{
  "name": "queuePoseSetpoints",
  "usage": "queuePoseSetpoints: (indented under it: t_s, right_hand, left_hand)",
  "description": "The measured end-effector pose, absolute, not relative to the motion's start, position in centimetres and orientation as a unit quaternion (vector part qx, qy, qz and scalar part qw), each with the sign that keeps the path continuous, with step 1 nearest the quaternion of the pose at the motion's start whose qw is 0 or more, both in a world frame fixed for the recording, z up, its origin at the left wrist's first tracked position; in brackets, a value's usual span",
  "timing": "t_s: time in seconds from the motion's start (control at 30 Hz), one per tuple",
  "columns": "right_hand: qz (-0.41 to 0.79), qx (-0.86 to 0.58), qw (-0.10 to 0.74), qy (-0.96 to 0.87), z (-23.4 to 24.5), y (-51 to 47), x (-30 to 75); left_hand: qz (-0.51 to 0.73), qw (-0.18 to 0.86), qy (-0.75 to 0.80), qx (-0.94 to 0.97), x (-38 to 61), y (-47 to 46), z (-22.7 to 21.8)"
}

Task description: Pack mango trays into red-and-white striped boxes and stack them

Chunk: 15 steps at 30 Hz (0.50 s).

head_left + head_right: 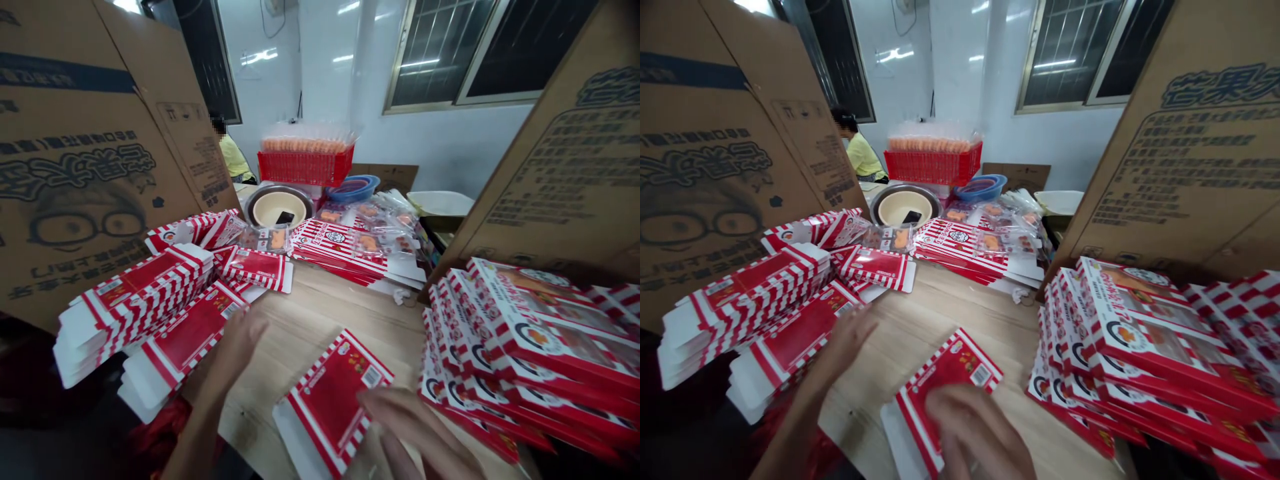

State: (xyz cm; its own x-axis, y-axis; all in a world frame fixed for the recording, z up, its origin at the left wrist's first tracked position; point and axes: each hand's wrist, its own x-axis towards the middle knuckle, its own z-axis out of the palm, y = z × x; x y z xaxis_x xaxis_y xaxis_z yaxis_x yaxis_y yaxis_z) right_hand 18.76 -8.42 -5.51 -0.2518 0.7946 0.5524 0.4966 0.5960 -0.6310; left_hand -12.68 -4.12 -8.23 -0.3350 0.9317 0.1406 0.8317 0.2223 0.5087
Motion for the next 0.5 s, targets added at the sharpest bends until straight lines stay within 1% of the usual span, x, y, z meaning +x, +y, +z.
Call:
queuePoseSetpoints:
  t_s: [0.07, 0.13, 0.17, 0.23, 0.3, 0.37, 0.43, 0.5]
  right_hand:
    - [0.142, -0.413, 0.422, -0.795, -8.0, -6.8, 18.4]
    - [0.076, -0.448, 0.389, -0.801, -11.7, -5.6, 18.8]
    - [0.041, -0.483, 0.371, -0.792, -13.8, -5.1, 19.2]
    - [0.006, -0.54, 0.329, -0.775, -17.6, -4.7, 20.2]
    - [-0.006, -0.562, 0.306, -0.768, -20.4, -4.6, 20.8]
    - [-0.005, -0.566, 0.297, -0.769, -21.9, -4.7, 21.1]
    - [-0.001, -0.565, 0.288, -0.773, -22.4, -5.0, 21.0]
    - [0.003, -0.561, 0.267, -0.784, -22.3, -5.2, 20.9]
  left_hand:
    - [0.249, 0.035, 0.825, 0.505, -16.1, -4.1, -7.6]
    - [0.193, -0.021, 0.888, 0.416, -19.1, -4.7, -7.2]
    - [0.162, -0.035, 0.909, 0.382, -20.1, -5.1, -7.1]
    - [0.118, -0.038, 0.928, 0.353, -21.0, -5.7, -7.3]
    - [0.116, -0.06, 0.919, 0.372, -20.5, -5.6, -7.4]
    - [0.126, -0.104, 0.897, 0.411, -19.2, -4.1, -7.3]
    - [0.137, -0.125, 0.863, 0.469, -17.9, -0.9, -6.9]
    - [0.141, -0.11, 0.833, 0.523, -16.7, 3.8, -6.4]
